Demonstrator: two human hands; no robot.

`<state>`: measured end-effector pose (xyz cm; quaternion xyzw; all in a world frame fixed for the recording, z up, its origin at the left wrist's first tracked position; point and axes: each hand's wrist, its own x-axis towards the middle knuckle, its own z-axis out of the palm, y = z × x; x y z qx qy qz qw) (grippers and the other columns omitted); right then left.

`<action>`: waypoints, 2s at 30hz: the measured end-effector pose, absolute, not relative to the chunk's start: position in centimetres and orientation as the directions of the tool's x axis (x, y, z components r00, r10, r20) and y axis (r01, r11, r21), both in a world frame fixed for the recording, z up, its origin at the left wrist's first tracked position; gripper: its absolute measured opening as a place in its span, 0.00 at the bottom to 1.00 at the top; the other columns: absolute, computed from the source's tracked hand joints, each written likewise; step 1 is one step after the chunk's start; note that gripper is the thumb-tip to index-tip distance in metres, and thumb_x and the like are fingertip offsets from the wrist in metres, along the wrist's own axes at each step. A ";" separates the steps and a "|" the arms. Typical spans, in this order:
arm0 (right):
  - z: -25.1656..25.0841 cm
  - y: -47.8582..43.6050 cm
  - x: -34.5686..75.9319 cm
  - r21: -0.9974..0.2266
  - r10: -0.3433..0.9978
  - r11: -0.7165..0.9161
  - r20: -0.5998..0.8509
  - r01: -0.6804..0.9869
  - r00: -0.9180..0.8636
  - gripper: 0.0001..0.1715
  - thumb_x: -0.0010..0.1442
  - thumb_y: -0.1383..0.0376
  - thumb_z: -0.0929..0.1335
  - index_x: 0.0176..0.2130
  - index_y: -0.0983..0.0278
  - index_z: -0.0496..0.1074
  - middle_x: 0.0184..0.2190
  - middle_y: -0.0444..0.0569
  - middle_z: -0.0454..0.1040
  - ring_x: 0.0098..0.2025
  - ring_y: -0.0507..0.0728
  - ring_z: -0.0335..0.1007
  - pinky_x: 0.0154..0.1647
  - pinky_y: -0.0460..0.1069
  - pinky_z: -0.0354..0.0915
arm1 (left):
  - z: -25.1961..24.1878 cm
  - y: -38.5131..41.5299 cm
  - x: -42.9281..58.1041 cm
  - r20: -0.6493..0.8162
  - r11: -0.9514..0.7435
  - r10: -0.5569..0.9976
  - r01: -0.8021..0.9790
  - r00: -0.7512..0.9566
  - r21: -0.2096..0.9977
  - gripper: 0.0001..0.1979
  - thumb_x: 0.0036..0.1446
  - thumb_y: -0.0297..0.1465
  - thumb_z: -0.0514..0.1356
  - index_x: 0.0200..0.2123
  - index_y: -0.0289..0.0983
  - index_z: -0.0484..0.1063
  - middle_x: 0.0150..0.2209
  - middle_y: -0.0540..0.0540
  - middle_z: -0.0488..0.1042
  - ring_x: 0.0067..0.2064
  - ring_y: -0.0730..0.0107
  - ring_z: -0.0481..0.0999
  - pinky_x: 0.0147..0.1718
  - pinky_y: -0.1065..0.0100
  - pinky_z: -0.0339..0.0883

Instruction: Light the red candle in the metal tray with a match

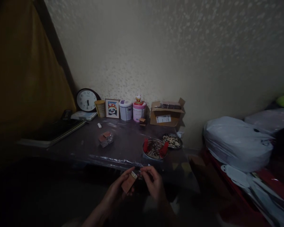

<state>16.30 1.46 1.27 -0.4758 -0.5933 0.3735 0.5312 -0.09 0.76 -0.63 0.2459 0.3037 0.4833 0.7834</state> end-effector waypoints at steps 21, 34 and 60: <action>-0.6 -0.1 14.0 -0.326 0.703 0.608 0.644 0.724 -0.302 0.35 0.53 0.60 0.69 0.56 0.60 0.55 0.50 0.53 0.68 0.51 0.62 0.65 0.48 0.53 0.66 | 0.4 1.0 0.7 -0.077 0.155 0.985 -0.592 0.155 0.791 0.19 0.56 0.38 0.52 0.48 0.37 0.64 0.27 0.49 0.73 0.24 0.71 0.69 0.24 0.70 0.61; -0.6 0.0 13.9 -0.277 0.654 0.640 0.686 0.717 -0.318 0.34 0.52 0.60 0.69 0.56 0.60 0.57 0.48 0.53 0.70 0.48 0.63 0.68 0.45 0.54 0.68 | 0.2 1.2 0.8 -0.044 0.072 0.997 -0.521 0.065 0.850 0.19 0.50 0.46 0.57 0.40 0.39 0.69 0.31 0.48 0.73 0.28 0.66 0.70 0.28 0.67 0.62; -0.5 -0.1 13.9 -0.483 0.738 0.621 0.626 0.617 -0.253 0.25 0.54 0.64 0.68 0.52 0.59 0.62 0.46 0.51 0.71 0.48 0.58 0.69 0.46 0.49 0.69 | -0.1 1.5 0.8 -0.005 -0.030 0.997 -0.415 -0.082 0.909 0.17 0.48 0.47 0.58 0.25 0.38 0.72 0.27 0.48 0.71 0.35 0.61 0.69 0.36 0.63 0.63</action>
